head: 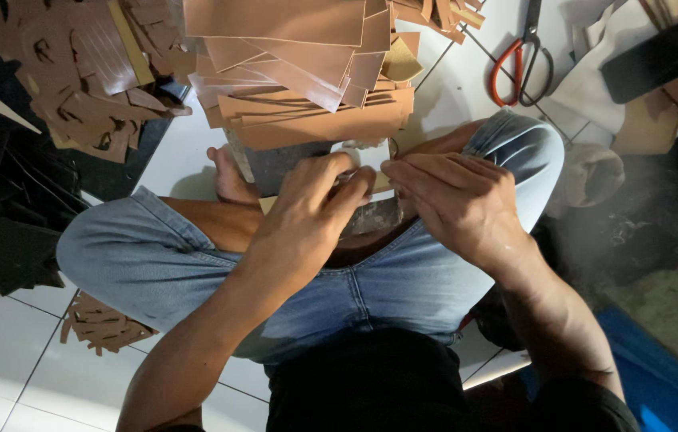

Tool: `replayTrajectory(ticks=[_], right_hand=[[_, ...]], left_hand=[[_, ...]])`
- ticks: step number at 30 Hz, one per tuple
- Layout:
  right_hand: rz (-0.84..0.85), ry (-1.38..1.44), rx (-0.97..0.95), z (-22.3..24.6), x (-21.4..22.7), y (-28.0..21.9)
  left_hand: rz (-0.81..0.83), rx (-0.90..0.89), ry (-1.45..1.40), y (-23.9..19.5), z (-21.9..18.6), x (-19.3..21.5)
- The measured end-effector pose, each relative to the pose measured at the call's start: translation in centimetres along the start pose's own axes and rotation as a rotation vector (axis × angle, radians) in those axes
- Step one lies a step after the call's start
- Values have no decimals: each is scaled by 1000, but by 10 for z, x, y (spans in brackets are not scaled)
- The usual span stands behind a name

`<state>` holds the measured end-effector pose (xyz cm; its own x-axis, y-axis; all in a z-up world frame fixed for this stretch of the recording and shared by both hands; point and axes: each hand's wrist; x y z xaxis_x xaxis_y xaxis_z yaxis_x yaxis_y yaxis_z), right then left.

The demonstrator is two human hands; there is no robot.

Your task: The person sits cross-legged on the floor and sands the edges of small rectangular leather pieces using a sanding block. They handle the pieces one at a time, rubbing them against the block and placing them into a growing pile.

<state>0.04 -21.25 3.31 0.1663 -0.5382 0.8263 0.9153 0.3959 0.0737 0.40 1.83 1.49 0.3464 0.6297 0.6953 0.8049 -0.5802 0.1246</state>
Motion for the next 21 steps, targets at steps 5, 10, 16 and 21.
replayTrajectory(ticks=[5, 10, 16, 21], right_hand=[[-13, -65, 113, -6, 1, 1], [1, -213, 232, -8, 1, -3], [-14, -4, 71, -19, -5, -12], [-140, 585, -551, -8, -46, -20]], left_hand=[[7, -40, 43, -3, 4, -3], [22, -135, 152, -3, 6, 0], [74, -155, 216, 3, 4, 3], [21, -66, 157, 8, -7, -7]])
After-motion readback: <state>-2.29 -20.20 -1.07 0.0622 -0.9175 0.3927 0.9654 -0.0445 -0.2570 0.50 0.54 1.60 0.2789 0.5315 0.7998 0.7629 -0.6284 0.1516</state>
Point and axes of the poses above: each hand's wrist, its own y-axis towards the middle knuckle, its own x-axis out of the back of the hand, z = x × y, and after that the axes turned 1 degree about -x, right-handed
